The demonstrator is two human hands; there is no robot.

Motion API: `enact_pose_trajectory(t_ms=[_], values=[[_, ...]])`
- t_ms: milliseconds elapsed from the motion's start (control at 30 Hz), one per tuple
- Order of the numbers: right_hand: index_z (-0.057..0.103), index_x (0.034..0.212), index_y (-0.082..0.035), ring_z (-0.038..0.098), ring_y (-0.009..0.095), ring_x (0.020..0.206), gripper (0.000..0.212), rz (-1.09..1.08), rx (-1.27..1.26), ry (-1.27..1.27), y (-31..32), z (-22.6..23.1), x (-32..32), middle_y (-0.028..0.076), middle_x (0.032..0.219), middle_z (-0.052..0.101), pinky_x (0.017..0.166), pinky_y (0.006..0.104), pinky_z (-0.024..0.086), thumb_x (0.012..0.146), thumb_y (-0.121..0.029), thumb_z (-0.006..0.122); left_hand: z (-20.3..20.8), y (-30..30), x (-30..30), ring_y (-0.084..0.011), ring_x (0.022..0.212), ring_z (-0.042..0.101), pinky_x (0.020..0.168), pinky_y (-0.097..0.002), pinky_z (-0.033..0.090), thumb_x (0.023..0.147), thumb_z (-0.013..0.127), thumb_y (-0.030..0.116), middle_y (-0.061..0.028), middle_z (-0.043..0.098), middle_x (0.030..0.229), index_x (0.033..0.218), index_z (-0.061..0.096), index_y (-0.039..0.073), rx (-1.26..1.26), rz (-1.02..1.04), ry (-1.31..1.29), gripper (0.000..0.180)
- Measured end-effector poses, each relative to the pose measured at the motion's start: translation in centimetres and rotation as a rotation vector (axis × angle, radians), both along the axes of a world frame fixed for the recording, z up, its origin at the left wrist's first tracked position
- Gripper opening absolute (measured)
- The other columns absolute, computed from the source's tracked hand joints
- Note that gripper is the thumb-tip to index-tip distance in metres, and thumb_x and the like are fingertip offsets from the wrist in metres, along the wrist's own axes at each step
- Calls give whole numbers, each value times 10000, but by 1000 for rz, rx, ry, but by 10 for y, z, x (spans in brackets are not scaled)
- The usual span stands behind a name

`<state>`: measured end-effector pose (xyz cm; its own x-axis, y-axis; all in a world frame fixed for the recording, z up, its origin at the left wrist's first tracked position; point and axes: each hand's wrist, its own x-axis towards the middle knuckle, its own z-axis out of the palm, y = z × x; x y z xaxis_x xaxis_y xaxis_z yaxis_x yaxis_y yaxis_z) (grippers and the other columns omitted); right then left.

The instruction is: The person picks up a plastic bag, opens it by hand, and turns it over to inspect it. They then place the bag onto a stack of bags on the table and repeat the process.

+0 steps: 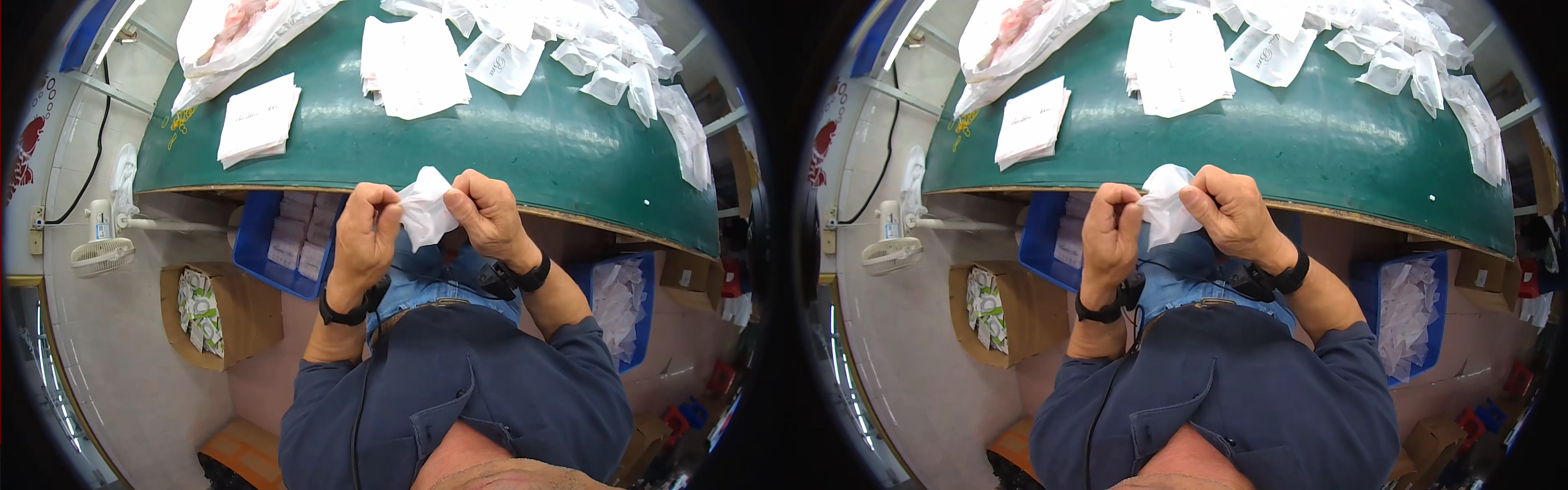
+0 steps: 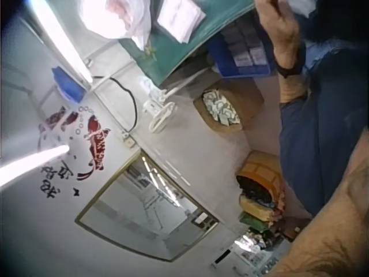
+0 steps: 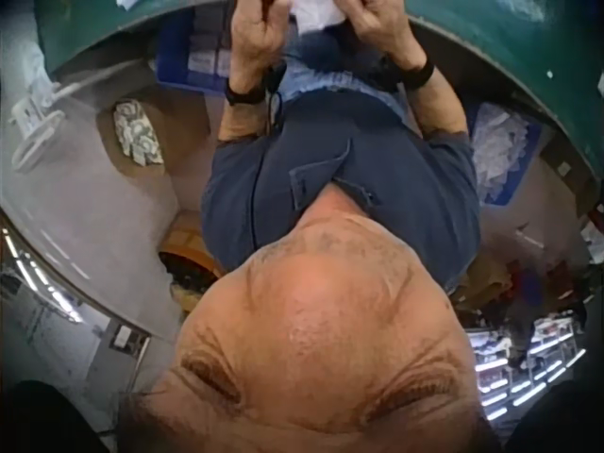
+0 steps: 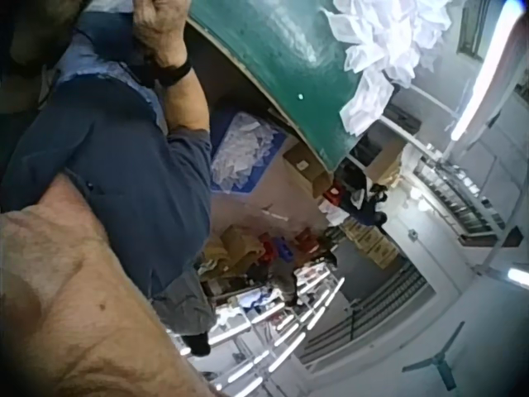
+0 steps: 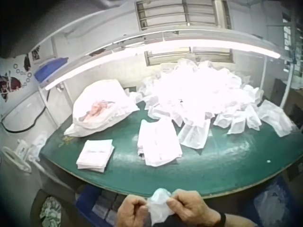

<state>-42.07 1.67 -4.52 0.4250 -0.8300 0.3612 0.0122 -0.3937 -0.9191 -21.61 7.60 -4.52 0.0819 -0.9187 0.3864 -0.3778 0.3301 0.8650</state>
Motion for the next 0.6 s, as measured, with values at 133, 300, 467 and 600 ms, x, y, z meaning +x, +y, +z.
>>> enact_pose_trajectory(t_ms=[133, 300, 467, 600], values=[[579, 794, -6, 470, 148, 539, 268, -1, -136, -50, 7, -4, 23, 76, 614, 530, 505, 304, 398, 976, -184, 662, -9, -5, -16, -256, 685, 574, 617, -323, 470, 949, 663, 91, -120, 587, 832, 970, 602, 13, -219, -17, -112, 101], [566, 804, -21, 434, 103, 587, 288, -20, -57, 59, 3, -3, -2, 22, 666, 526, 527, 273, 370, 1014, -213, 615, -3, 0, 0, -261, 651, 555, 587, -332, 456, 951, 669, 112, -109, 574, 780, 937, 615, 12, -217, 20, -177, 115], [574, 810, -28, 432, 104, 585, 286, -32, -93, 14, 12, -7, 6, 16, 661, 516, 524, 271, 370, 1011, -225, 626, -10, 7, -1, -257, 650, 552, 583, -334, 453, 949, 676, 131, -103, 581, 773, 926, 627, 13, -174, -40, -96, 130], [579, 811, -33, 437, 101, 589, 285, -105, -109, -7, 6, -9, 10, 5, 662, 517, 529, 265, 376, 1004, -234, 641, -10, 2, 1, -216, 696, 550, 622, -316, 452, 956, 670, 131, -91, 594, 840, 958, 626, 13, -172, -18, -100, 127]])
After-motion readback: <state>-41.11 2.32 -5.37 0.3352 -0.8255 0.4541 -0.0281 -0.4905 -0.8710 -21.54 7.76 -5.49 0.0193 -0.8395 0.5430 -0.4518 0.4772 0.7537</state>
